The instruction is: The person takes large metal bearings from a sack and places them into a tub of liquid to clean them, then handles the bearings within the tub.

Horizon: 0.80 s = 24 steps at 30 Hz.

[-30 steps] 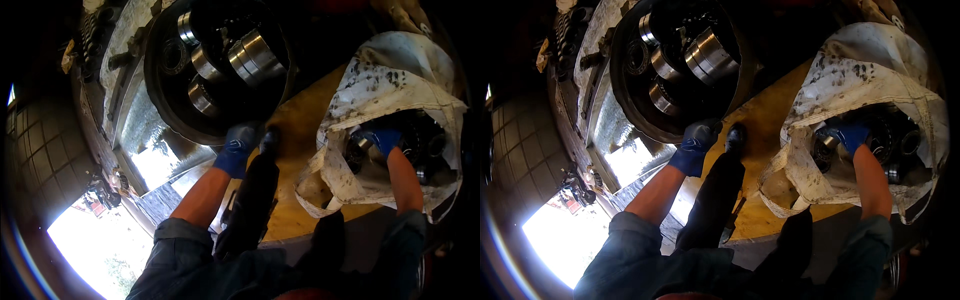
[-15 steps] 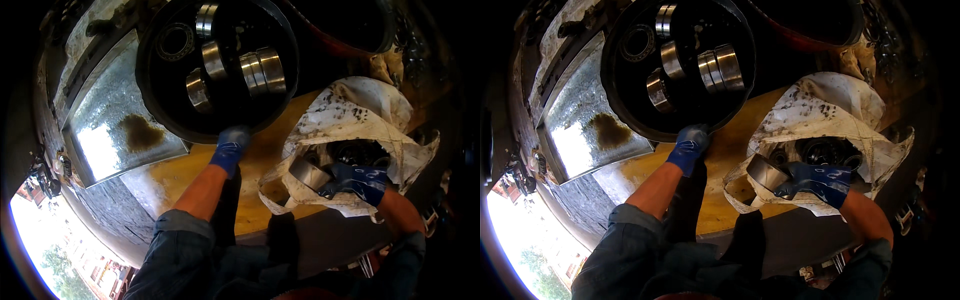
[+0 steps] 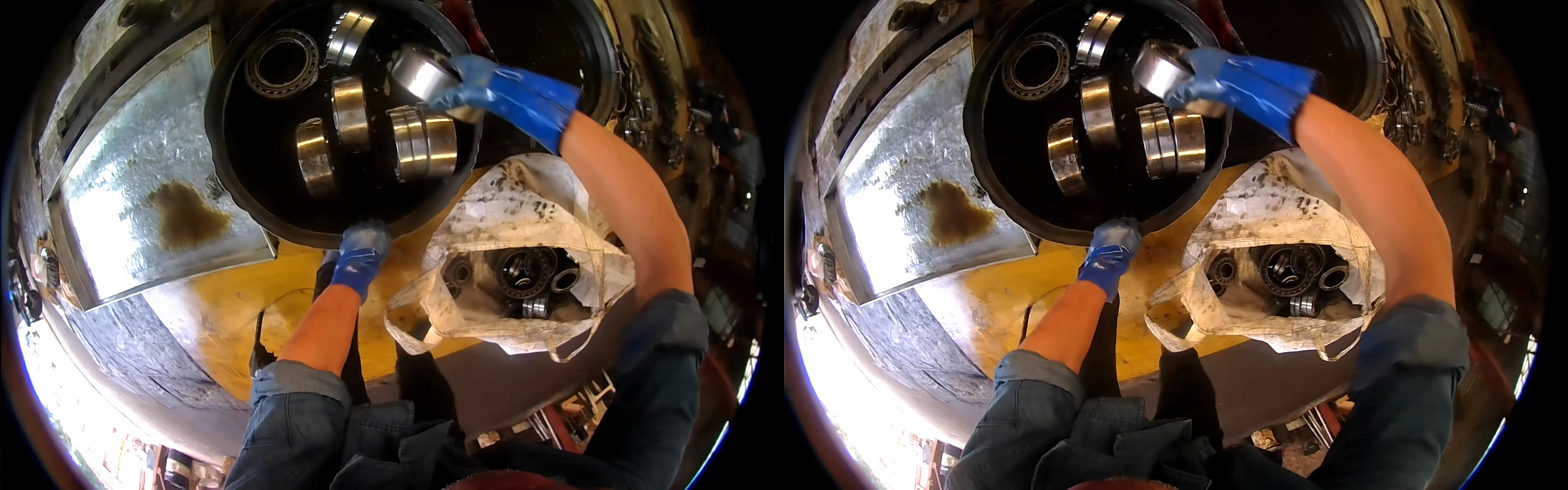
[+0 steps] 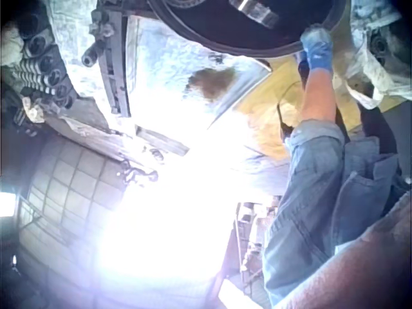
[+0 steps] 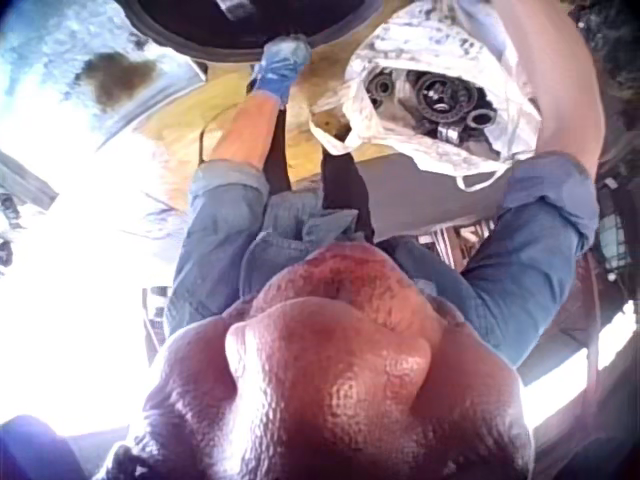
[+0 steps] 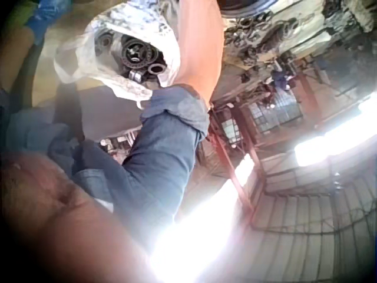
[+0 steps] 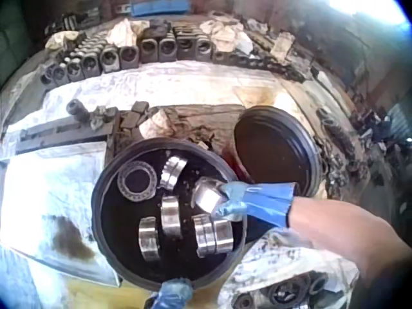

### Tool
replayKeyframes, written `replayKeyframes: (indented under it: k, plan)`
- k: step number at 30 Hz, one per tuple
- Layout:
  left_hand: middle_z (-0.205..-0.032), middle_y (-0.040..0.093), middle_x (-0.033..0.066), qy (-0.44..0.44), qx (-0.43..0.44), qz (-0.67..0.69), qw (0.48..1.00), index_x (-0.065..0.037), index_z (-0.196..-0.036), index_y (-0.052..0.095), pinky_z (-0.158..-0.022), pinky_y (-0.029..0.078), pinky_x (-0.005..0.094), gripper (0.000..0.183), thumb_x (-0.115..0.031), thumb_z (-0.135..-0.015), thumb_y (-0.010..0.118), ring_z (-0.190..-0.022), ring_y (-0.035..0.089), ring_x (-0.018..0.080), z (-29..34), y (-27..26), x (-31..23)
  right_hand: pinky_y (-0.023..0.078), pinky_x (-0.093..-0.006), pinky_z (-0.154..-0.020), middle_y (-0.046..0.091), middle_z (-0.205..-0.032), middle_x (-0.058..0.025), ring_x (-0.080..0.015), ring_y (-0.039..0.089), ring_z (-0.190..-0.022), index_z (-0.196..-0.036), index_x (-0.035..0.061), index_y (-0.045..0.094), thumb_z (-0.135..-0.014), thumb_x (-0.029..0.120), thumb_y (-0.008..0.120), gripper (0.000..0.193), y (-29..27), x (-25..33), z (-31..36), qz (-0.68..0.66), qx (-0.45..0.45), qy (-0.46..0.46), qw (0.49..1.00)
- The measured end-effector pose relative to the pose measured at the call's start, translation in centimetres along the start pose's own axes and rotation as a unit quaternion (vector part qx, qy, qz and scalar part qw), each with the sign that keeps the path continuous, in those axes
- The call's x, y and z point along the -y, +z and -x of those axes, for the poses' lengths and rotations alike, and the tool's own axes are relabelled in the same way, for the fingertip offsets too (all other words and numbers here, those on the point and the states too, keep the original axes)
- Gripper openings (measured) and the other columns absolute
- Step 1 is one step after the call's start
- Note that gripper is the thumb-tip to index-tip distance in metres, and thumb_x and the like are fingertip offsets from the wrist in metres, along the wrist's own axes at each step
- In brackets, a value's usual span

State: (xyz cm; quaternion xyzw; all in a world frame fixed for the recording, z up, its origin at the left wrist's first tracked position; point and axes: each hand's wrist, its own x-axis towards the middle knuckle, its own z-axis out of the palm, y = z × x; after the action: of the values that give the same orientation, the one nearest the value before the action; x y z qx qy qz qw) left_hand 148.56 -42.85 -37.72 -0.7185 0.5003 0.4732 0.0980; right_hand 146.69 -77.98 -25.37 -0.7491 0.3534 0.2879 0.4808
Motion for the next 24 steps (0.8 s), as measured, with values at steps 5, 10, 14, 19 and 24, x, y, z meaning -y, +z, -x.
replayKeyframes:
  k: [5, 10, 14, 19, 24]
  plan:
    - [-0.101, 0.074, 0.0117, 0.025, -0.063, -0.023, 0.997, -0.007, -0.101, 0.072, -0.075, 0.061, 0.0398, 0.020, -0.016, -0.093, 0.055, -0.095, 0.073, 0.0250, -0.2, 1.4, 0.9, 0.053, -0.0373, -0.087, 0.075, -0.098, -0.0142, -0.0252, 0.071, -0.093, -0.108, 0.0028, 0.072, -0.082, 0.034, 0.082, 0.042, -0.4, 0.7, -8.5, 0.118, -0.094, -0.002, 0.989]
    - [-0.102, 0.075, 0.0141, 0.018, -0.065, 0.010, 0.998, -0.006, -0.100, 0.074, -0.077, 0.061, 0.0405, 0.021, -0.015, -0.092, 0.057, -0.095, 0.074, 0.0284, 0.3, 2.2, 2.1, 0.053, -0.0406, -0.093, 0.074, -0.104, -0.0194, -0.0338, 0.071, -0.100, -0.111, 0.0029, 0.072, -0.080, 0.045, 0.080, 0.053, 3.9, 1.7, -13.2, 0.176, -0.135, 0.029, 0.975]
    - [-0.106, 0.075, 0.0180, 0.007, -0.064, 0.044, 0.997, -0.005, -0.104, 0.076, -0.084, 0.060, 0.0413, 0.025, -0.016, -0.093, 0.057, -0.099, 0.074, 0.0313, -0.3, 1.5, 0.9, 0.054, -0.0435, -0.097, 0.071, -0.115, -0.0215, -0.0378, 0.069, -0.109, -0.119, 0.0043, 0.069, -0.082, 0.047, 0.077, 0.057, 5.9, 0.7, -15.2, 0.271, -0.286, 0.030, 0.919]
    - [-0.094, 0.074, 0.0099, 0.023, -0.110, 0.003, 0.994, -0.007, -0.096, 0.071, -0.075, 0.059, 0.0383, 0.018, -0.016, -0.089, 0.057, -0.089, 0.073, 0.0241, -0.1, 2.5, 1.6, 0.056, -0.0440, -0.093, 0.072, -0.115, -0.0188, -0.0350, 0.070, -0.107, -0.119, 0.0081, 0.070, -0.085, 0.044, 0.075, 0.049, 7.5, 2.6, -16.4, 0.230, -0.250, 0.066, 0.938]
    - [-0.093, 0.073, 0.0087, 0.060, -0.151, -0.032, 0.986, -0.007, -0.097, 0.070, -0.076, 0.059, 0.0383, 0.017, -0.015, -0.089, 0.056, -0.090, 0.072, 0.0242, -0.3, 2.8, 1.1, 0.057, -0.0447, -0.092, 0.074, -0.111, -0.0174, -0.0328, 0.072, -0.106, -0.119, 0.0067, 0.068, -0.090, 0.044, 0.070, 0.047, 6.9, 2.4, -15.3, 0.243, -0.249, 0.086, 0.934]
